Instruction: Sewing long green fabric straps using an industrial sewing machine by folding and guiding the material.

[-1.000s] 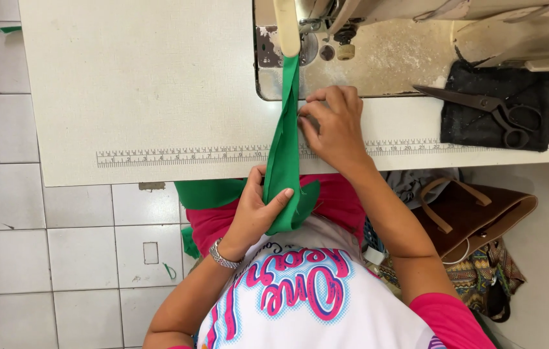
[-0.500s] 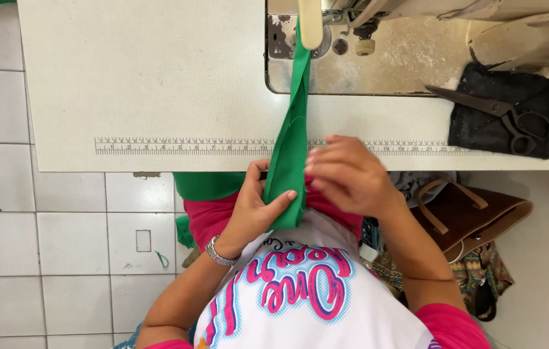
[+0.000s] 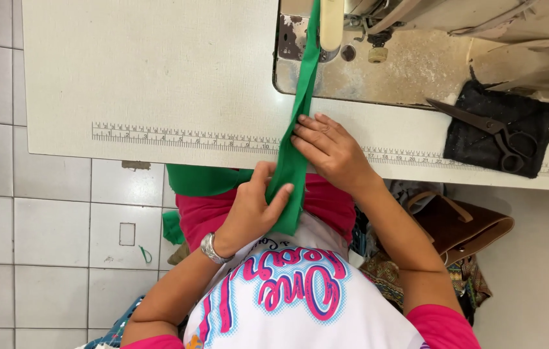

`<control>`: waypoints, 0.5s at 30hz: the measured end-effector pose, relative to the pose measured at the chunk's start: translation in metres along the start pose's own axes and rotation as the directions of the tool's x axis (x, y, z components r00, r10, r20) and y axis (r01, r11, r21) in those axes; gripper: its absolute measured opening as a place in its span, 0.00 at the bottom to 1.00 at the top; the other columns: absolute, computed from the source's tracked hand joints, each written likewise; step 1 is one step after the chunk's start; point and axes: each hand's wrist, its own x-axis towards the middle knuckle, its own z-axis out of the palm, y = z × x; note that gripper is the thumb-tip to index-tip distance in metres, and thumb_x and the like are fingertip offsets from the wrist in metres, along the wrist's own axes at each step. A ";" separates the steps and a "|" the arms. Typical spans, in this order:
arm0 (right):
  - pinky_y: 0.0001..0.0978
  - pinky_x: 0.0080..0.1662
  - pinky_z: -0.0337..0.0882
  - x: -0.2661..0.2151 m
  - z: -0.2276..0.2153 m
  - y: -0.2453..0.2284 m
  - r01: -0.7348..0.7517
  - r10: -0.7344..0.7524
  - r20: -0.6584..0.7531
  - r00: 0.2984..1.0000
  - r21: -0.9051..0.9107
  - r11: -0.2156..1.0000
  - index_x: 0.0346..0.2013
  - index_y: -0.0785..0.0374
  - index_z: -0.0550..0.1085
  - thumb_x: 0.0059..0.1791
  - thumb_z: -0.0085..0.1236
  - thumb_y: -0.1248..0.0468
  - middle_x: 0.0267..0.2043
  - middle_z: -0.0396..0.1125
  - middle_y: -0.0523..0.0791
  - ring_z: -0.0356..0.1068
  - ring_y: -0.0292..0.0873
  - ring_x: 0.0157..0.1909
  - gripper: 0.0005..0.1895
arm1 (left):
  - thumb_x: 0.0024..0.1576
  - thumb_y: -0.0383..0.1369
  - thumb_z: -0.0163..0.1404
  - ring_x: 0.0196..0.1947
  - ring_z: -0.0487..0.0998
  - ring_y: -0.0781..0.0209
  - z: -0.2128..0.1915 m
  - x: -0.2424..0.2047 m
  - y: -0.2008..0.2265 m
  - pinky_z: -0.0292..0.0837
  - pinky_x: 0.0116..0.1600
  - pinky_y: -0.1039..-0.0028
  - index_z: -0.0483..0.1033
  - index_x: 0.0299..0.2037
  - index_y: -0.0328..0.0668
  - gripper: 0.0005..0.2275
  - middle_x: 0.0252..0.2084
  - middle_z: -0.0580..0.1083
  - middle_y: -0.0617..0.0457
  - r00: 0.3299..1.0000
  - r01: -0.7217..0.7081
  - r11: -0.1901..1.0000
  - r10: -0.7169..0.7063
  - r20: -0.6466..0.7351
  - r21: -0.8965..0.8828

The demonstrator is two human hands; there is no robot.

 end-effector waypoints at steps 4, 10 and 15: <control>0.47 0.64 0.71 -0.025 0.008 0.002 -0.072 0.076 -0.038 0.996 0.080 0.994 0.54 0.62 0.80 0.52 0.58 0.69 0.61 0.71 0.52 0.71 0.56 0.61 0.15 | 0.64 0.30 0.48 0.21 0.79 0.50 -0.003 -0.003 0.004 0.70 0.22 0.69 0.70 0.45 0.38 0.05 0.21 0.74 0.43 0.999 -0.049 0.989 0.046 0.029 0.140; 0.51 0.64 0.69 -0.025 -0.007 -0.022 -0.274 0.289 -0.110 0.951 0.133 0.952 0.55 0.71 0.75 0.49 0.66 0.73 0.58 0.70 0.57 0.70 0.59 0.62 0.20 | 0.63 0.27 0.48 0.27 0.77 0.67 0.003 0.006 0.013 0.74 0.29 0.79 0.70 0.47 0.37 0.05 0.27 0.75 0.53 0.982 0.171 0.877 -0.115 0.150 -0.449; 0.45 0.61 0.74 -0.025 0.001 -0.026 -0.143 0.167 -0.220 0.961 0.120 0.982 0.48 0.66 0.82 0.46 0.69 0.71 0.55 0.75 0.52 0.74 0.54 0.58 0.15 | 0.63 0.25 0.49 0.28 0.76 0.71 0.005 0.003 0.030 0.75 0.32 0.79 0.70 0.49 0.36 0.07 0.30 0.75 0.55 0.964 0.261 0.787 -0.180 0.197 -0.558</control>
